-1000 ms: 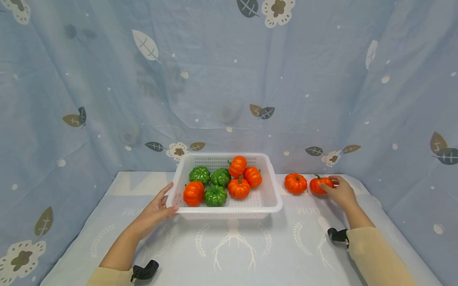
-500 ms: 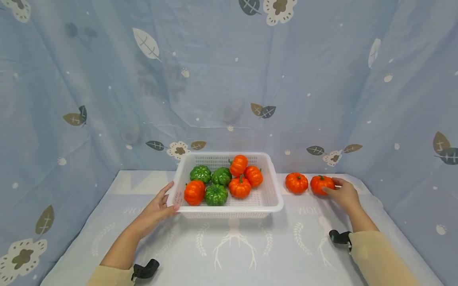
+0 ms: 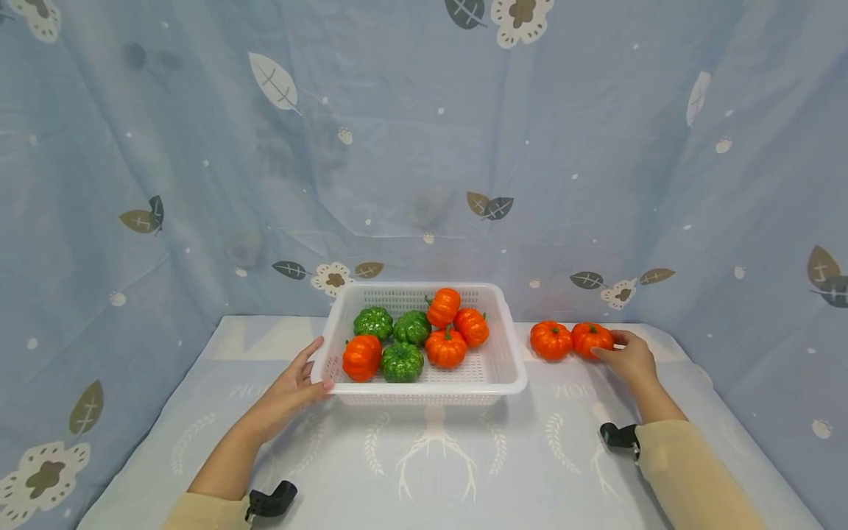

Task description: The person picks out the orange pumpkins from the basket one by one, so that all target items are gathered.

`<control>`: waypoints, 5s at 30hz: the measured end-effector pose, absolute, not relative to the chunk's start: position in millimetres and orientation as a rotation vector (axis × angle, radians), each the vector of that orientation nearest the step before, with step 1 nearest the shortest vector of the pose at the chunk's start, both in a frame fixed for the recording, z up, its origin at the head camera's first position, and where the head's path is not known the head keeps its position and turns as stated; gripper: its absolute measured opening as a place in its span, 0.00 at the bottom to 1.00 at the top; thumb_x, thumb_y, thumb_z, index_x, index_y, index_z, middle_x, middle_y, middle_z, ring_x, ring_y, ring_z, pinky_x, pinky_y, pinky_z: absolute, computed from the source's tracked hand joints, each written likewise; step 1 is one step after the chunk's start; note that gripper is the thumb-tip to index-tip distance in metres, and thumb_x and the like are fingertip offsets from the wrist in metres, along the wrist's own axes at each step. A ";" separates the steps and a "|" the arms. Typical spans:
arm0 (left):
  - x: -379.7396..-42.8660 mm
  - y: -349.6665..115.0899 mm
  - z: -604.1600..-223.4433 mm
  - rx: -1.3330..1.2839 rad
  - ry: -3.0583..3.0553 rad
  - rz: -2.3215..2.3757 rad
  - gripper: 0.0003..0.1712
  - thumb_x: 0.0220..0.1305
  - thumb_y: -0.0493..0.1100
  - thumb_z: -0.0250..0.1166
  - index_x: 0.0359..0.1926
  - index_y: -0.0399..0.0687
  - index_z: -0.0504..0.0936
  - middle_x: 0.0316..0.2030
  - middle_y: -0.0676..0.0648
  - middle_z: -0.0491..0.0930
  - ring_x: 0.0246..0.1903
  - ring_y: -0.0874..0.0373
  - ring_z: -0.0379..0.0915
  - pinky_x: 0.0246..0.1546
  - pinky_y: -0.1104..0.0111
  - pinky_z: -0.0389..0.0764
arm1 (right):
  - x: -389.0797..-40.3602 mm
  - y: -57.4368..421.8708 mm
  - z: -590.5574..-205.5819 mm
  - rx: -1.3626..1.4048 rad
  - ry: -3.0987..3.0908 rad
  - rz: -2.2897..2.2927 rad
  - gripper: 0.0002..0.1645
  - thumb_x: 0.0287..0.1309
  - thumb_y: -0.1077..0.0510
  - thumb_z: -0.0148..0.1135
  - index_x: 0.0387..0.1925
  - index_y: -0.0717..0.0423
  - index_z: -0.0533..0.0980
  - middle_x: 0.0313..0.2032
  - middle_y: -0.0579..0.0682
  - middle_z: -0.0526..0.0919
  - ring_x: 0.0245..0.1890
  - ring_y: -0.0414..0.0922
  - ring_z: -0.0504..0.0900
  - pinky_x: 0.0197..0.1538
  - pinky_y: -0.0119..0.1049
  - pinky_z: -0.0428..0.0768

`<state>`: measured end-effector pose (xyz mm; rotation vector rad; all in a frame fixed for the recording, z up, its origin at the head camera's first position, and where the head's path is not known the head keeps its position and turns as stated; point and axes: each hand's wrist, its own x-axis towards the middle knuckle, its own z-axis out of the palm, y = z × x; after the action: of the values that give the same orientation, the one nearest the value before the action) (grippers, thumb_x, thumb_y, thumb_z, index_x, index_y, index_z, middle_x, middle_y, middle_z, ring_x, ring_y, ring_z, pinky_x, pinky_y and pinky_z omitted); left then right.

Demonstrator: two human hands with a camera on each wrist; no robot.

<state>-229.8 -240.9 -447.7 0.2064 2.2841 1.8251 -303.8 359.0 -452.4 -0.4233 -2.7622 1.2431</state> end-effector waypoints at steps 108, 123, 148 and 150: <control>-224.3 -236.9 -439.7 0.223 2.305 1.814 0.56 0.64 0.45 0.68 0.81 0.59 0.40 0.73 0.35 0.57 0.65 0.40 0.66 0.62 0.48 0.71 | -383.9 111.9 -361.4 0.479 -3.071 1.317 0.37 0.60 0.58 0.70 0.69 0.61 0.68 0.66 0.62 0.70 0.64 0.58 0.70 0.65 0.49 0.72; -224.8 -236.9 -441.0 0.203 2.295 1.823 0.56 0.64 0.45 0.69 0.81 0.61 0.40 0.74 0.36 0.55 0.67 0.37 0.62 0.62 0.48 0.71 | -383.9 107.7 -364.5 0.402 -3.047 1.213 0.37 0.57 0.60 0.73 0.66 0.64 0.71 0.66 0.59 0.73 0.65 0.55 0.71 0.68 0.46 0.68; -224.4 -236.5 -439.9 0.166 2.328 1.794 0.57 0.62 0.47 0.69 0.80 0.61 0.40 0.75 0.36 0.55 0.67 0.37 0.61 0.63 0.45 0.69 | -341.4 146.0 -309.5 0.411 -2.932 1.339 0.36 0.57 0.57 0.73 0.65 0.62 0.71 0.63 0.60 0.74 0.60 0.58 0.74 0.59 0.50 0.77; -224.5 -236.4 -440.4 0.166 2.335 1.787 0.57 0.63 0.47 0.69 0.81 0.61 0.40 0.75 0.36 0.54 0.67 0.37 0.62 0.63 0.45 0.69 | -334.7 154.8 -304.6 0.400 -2.918 1.364 0.37 0.57 0.56 0.73 0.66 0.62 0.71 0.63 0.60 0.73 0.61 0.58 0.73 0.60 0.51 0.76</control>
<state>-224.5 -236.4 -440.4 0.1661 2.3348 1.7866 -334.7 154.8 -304.6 0.4001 -2.9184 1.3635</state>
